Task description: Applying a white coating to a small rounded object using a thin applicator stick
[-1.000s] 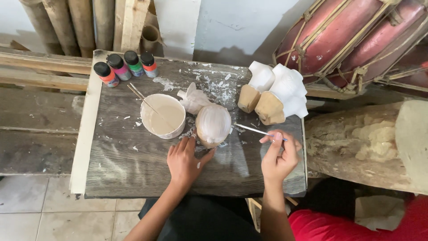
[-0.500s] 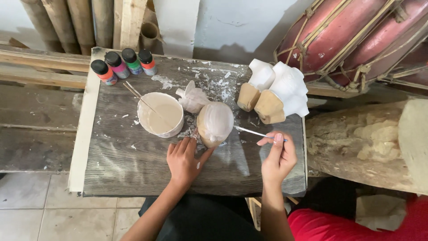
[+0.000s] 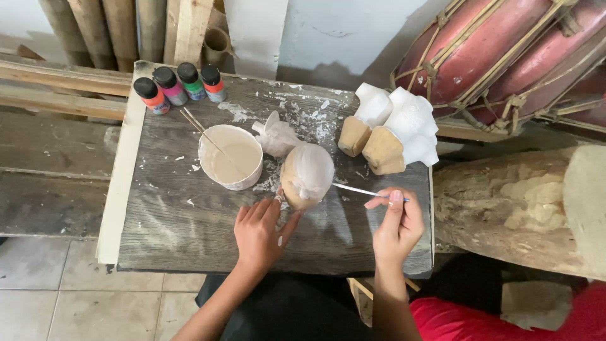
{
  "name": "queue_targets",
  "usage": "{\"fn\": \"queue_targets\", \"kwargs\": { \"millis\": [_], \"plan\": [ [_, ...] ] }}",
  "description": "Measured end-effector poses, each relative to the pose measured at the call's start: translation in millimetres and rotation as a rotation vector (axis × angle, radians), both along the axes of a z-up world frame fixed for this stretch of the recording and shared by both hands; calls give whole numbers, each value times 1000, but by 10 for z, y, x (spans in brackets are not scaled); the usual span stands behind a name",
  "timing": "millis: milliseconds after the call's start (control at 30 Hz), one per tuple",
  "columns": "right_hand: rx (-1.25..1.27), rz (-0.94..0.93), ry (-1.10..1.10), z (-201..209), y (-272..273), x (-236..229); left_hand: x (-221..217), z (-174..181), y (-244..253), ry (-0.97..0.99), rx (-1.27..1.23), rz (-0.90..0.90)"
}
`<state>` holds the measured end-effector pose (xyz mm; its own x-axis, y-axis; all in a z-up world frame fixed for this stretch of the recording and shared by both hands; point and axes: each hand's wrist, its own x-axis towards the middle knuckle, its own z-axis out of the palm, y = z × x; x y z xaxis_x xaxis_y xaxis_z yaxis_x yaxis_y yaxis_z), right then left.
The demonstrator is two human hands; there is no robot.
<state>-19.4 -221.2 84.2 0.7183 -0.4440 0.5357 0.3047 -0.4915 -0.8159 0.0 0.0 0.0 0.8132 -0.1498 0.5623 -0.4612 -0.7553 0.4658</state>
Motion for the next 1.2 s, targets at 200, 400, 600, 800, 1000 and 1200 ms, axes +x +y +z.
{"fn": "queue_targets", "kwargs": {
  "millis": [200,400,600,800,1000,1200],
  "plan": [
    [-8,28,-23,19,-7,22,15,189,-15,50,-56,-6],
    [61,66,-52,-108,-34,13,2,136,2,23,-71,-7],
    [9,44,-88,50,21,29,40,203,-39,-77,-39,35],
    [-43,-7,-82,47,-111,-21,99,105,-49,-204,84,69],
    [-40,-110,-97,-72,-196,-28,88,188,-49,-242,121,80],
    [-25,-111,-55,-227,-99,62,91,199,-53,-245,131,97]
  ]
}}
